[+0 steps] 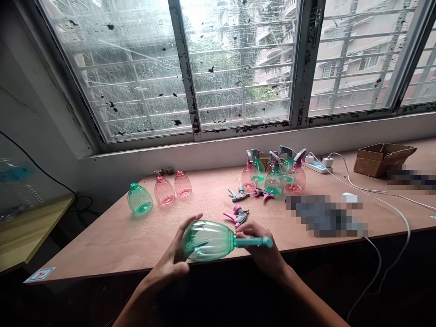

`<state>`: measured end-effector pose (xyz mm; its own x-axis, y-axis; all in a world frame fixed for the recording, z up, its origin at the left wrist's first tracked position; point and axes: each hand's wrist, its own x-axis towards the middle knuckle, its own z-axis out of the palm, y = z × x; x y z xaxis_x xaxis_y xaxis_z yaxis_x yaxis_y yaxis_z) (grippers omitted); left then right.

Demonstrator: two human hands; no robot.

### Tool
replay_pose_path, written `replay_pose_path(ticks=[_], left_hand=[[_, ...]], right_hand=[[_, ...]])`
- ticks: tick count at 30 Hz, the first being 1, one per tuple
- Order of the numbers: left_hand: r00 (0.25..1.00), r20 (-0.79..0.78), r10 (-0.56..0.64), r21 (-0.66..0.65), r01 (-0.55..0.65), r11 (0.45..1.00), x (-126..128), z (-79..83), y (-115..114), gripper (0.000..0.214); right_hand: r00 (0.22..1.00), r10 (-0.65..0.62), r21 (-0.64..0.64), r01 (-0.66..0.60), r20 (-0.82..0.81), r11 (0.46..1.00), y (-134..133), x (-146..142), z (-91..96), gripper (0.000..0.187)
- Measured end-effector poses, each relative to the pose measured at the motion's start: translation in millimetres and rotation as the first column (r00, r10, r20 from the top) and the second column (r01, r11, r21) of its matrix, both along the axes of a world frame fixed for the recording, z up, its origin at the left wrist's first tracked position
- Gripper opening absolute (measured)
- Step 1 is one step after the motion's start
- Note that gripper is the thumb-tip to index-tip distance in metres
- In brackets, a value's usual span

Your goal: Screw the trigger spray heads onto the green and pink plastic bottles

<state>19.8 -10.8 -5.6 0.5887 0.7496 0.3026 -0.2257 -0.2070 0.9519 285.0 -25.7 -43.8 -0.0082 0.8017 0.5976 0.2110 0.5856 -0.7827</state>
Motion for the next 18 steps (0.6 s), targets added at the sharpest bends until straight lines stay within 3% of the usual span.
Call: replay_pose_path(ticks=[1, 3, 5, 6, 9, 13, 15, 18], left_hand=[[0.997, 0.074, 0.017, -0.066, -0.012, 0.998, 2, 2.6, -3, 0.092], [0.983, 0.137, 0.124, -0.242, -0.088, 0.966, 7, 8.2, -11, 0.083], [0.965, 0.102, 0.243, -0.370, -0.190, 0.909, 14, 13.7, -20, 0.069], [0.947, 0.091, 0.307, -0.380, -0.251, 0.890, 18, 15.9, -25, 0.060], [0.882, 0.103, 0.461, -0.291, -0.416, 0.862, 25, 19.0, -35, 0.043], [0.807, 0.089, 0.584, -0.125, -0.572, 0.811, 29, 14.9, -40, 0.041], [0.780, 0.083, 0.621, -0.045, -0.619, 0.784, 29, 11.0, -40, 0.041], [0.726, 0.090, 0.682, 0.083, -0.688, 0.721, 28, 4.9, -41, 0.037]], right_hand=[[0.996, -0.040, 0.159, 0.026, 0.083, 0.987, -8, -3, 2.6, 0.015], [0.970, -0.087, 0.440, -0.024, 0.229, 0.898, -24, -8, 7.8, 0.014], [0.949, -0.105, 0.553, -0.082, 0.298, 0.829, -35, -14, 9.5, 0.020], [0.946, -0.117, 0.551, -0.073, 0.302, 0.831, -37, -17, 8.2, 0.019], [0.966, -0.165, 0.412, 0.070, 0.199, 0.908, -35, -28, -1.9, 0.010], [0.974, -0.217, 0.050, 0.220, -0.057, 0.974, -23, -46, -10.6, 0.032], [0.964, -0.222, -0.096, 0.210, -0.149, 0.973, -18, -52, -10.3, 0.040], [0.958, -0.149, -0.220, 0.094, -0.245, 0.971, -14, -56, -11.2, 0.045]])
